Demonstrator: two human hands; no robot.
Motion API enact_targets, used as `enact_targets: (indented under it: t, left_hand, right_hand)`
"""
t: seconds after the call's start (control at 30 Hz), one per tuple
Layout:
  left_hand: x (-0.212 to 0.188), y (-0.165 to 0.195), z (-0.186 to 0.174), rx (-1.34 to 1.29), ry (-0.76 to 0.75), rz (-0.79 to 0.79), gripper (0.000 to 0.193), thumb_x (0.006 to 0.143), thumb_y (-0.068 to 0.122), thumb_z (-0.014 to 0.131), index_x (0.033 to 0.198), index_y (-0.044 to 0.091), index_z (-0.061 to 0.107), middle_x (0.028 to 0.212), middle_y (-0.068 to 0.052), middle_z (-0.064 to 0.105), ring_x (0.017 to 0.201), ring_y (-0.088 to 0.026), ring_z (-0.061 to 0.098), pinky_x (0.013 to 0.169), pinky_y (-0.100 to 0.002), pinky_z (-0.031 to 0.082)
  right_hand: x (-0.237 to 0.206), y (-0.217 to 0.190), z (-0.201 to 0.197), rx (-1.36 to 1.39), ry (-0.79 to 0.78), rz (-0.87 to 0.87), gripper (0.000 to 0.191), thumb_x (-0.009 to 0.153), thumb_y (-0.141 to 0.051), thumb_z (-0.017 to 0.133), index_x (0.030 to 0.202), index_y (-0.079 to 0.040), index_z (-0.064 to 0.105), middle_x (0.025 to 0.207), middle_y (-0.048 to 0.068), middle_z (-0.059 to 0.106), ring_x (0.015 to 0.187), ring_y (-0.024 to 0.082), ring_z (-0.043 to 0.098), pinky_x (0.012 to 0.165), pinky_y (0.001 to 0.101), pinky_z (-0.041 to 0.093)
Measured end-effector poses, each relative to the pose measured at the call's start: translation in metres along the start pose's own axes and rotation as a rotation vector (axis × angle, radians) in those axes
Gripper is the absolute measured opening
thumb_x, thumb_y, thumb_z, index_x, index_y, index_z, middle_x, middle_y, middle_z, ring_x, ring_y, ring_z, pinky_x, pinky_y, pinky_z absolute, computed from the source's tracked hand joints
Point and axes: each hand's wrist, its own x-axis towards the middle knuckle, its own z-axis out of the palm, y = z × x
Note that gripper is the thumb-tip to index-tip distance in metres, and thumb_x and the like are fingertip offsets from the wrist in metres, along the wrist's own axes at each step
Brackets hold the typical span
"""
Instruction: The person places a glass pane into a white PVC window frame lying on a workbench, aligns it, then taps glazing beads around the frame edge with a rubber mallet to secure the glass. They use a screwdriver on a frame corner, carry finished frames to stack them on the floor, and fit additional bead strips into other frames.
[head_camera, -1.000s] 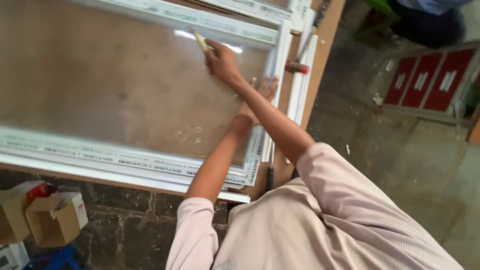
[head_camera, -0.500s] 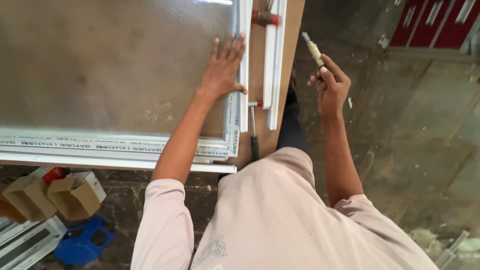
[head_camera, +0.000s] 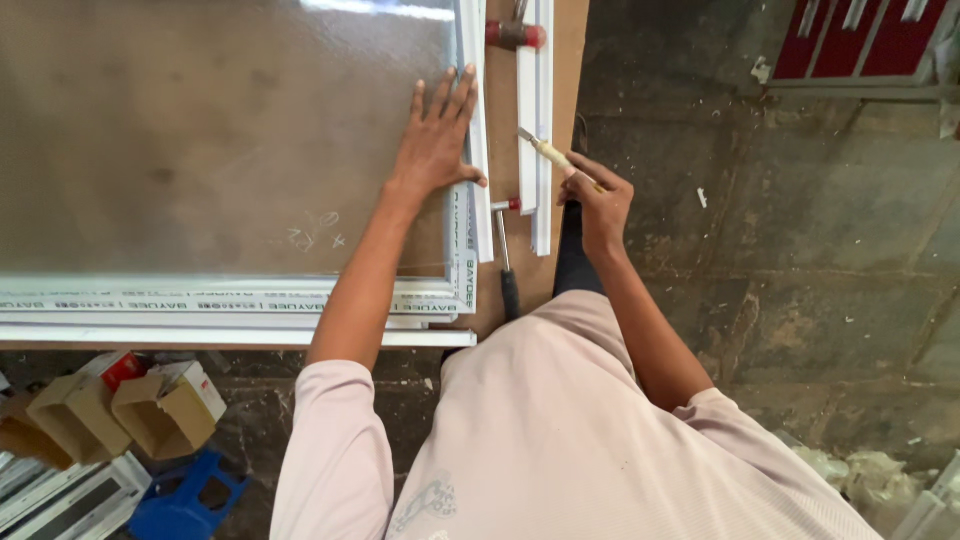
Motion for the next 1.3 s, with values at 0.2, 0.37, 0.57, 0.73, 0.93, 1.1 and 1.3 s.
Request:
enact_targets:
  t: [0.2,0.37,0.57,0.73,0.93,1.1,1.3]
  left_hand:
    - [0.002,0.002,-0.005,0.023,0.015,0.004,0.147,0.046,0.073,0.087,0.160,0.001,0.028,0.171,-0.011,0.013,0.158,-0.031,0.014,0.125,-0.065,0.015]
    - [0.004,0.003,-0.011,-0.006,0.001,-0.005,0.146,0.046,0.073,0.087,0.159,0.000,0.029,0.170,-0.010,0.012,0.157,-0.031,0.014,0.124,-0.066,0.014]
    - [0.004,0.008,-0.027,-0.035,-0.041,-0.034,0.142,0.049,0.066,0.089,0.158,0.000,0.028,0.171,-0.010,0.012,0.157,-0.030,0.013,0.125,-0.064,0.014]
    - [0.004,0.012,-0.043,-0.039,-0.072,-0.050,0.138,0.050,0.062,0.091,0.157,-0.001,0.031,0.170,-0.012,0.013,0.157,-0.031,0.010,0.125,-0.064,0.013]
    - [0.005,0.010,-0.046,-0.026,-0.058,-0.020,0.137,0.049,0.061,0.091,0.154,-0.006,0.034,0.168,-0.016,0.015,0.157,-0.030,0.009,0.125,-0.063,0.012]
    - [0.005,0.008,-0.045,-0.066,-0.042,0.010,0.134,0.051,0.058,0.091,0.153,-0.008,0.035,0.168,-0.019,0.020,0.158,-0.027,0.011,0.127,-0.055,0.014]
    - [0.010,0.011,-0.047,-0.117,-0.030,0.000,0.138,0.047,0.056,0.092,0.153,-0.010,0.034,0.166,-0.019,0.023,0.156,-0.028,0.013,0.127,-0.050,0.014]
  right_hand:
    - [0.020,-0.019,0.025,-0.016,-0.044,-0.200,0.031,0.098,-0.006,0.069,0.122,0.014,0.068,0.097,0.009,0.067,0.079,0.014,0.069,0.075,0.0266,0.057]
    - [0.069,-0.031,0.061,-0.167,0.051,-0.364,0.024,0.100,-0.006,0.071,0.118,0.009,0.074,0.087,0.007,0.062,0.071,0.010,0.061,0.064,0.0248,0.050]
    - [0.131,-0.042,0.104,-0.346,0.120,-0.508,0.021,0.093,-0.007,0.076,0.111,0.004,0.076,0.086,0.008,0.067,0.070,0.010,0.065,0.061,0.0248,0.054]
    - [0.150,-0.039,0.131,-0.468,0.101,-0.621,0.023,0.093,-0.005,0.075,0.114,0.003,0.076,0.090,0.011,0.071,0.078,0.015,0.071,0.070,0.0291,0.056]
    - [0.153,-0.027,0.144,-0.596,0.105,-0.677,0.023,0.089,-0.006,0.078,0.111,0.002,0.077,0.088,0.013,0.065,0.075,0.022,0.067,0.069,0.0341,0.055]
    - [0.154,-0.025,0.148,-0.555,0.069,-0.666,0.025,0.096,-0.007,0.075,0.118,0.002,0.072,0.094,0.012,0.065,0.080,0.023,0.068,0.073,0.0363,0.054]
    - [0.151,-0.021,0.156,-0.672,0.053,-0.696,0.026,0.095,-0.009,0.073,0.119,0.001,0.070,0.096,0.014,0.063,0.082,0.029,0.066,0.074,0.0401,0.051]
